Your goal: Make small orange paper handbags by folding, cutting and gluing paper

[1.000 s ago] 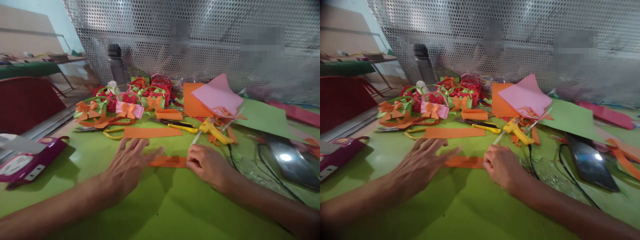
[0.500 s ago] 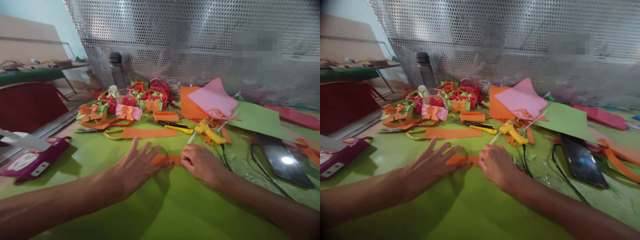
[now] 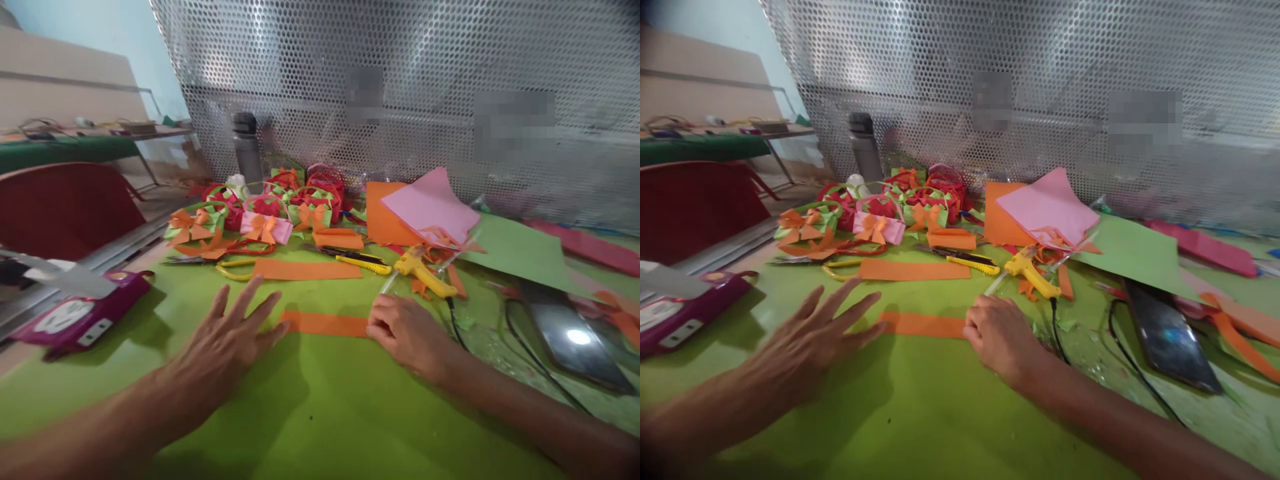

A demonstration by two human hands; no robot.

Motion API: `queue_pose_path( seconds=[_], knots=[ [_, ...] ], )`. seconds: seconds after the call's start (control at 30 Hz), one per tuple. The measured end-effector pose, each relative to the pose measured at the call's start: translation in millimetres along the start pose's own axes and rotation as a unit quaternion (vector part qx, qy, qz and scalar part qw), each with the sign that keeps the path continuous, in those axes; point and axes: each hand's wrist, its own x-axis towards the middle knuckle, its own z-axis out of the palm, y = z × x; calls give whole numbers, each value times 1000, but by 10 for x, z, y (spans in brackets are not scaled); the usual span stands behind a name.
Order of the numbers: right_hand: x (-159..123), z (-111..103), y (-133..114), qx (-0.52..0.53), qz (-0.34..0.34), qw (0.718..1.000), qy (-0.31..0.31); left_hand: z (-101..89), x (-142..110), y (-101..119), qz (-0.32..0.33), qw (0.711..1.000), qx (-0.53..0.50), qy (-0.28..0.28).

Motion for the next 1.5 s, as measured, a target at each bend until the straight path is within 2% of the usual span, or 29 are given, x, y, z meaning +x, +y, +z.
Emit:
queue_pose_path(
  seconds=[0.2,0.33,0.4,0.47,0.53,0.67,0.73,0.8,0.87,0.97,1.03,1.17,1.37,1.5],
  knots=[
    [-14,-27,-14,-10,3,1000,1,-29,-59,-18,-24,999,2,42],
    [-19,-47,-43,-14,6,1000,4,-58,41,9,-44,991,30,120],
    [-16,-41,-58,-17,6,1000,8,-111,143,110,-17,985,18,169],
    [-11,-29,-65,-21,4,1000,14,-160,266,266,57,979,-7,194],
    [-7,-21,-57,-27,0,999,18,-170,381,429,115,980,-32,160],
    [-13,-68,28,-48,-8,999,13,-66,486,584,126,987,-87,50],
    [-41,-114,86,-65,-6,998,8,1,469,562,120,988,-96,32],
    [-96,-148,116,-94,-18,995,19,50,434,513,114,987,-101,50],
    [-167,-150,101,-143,-73,986,50,81,408,468,108,984,-117,76],
    [-255,-90,19,-225,-184,952,96,115,415,424,108,977,-144,115],
    [-278,-29,-32,-269,-221,931,106,134,442,402,114,974,-148,130],
    [-263,78,-52,-324,-246,904,135,131,493,374,117,971,-163,134],
    [-247,130,-8,-332,-258,894,154,22,560,385,87,975,-180,100],
    [-248,131,-17,-351,-249,890,150,18,611,367,97,975,-178,86]
  ],
)
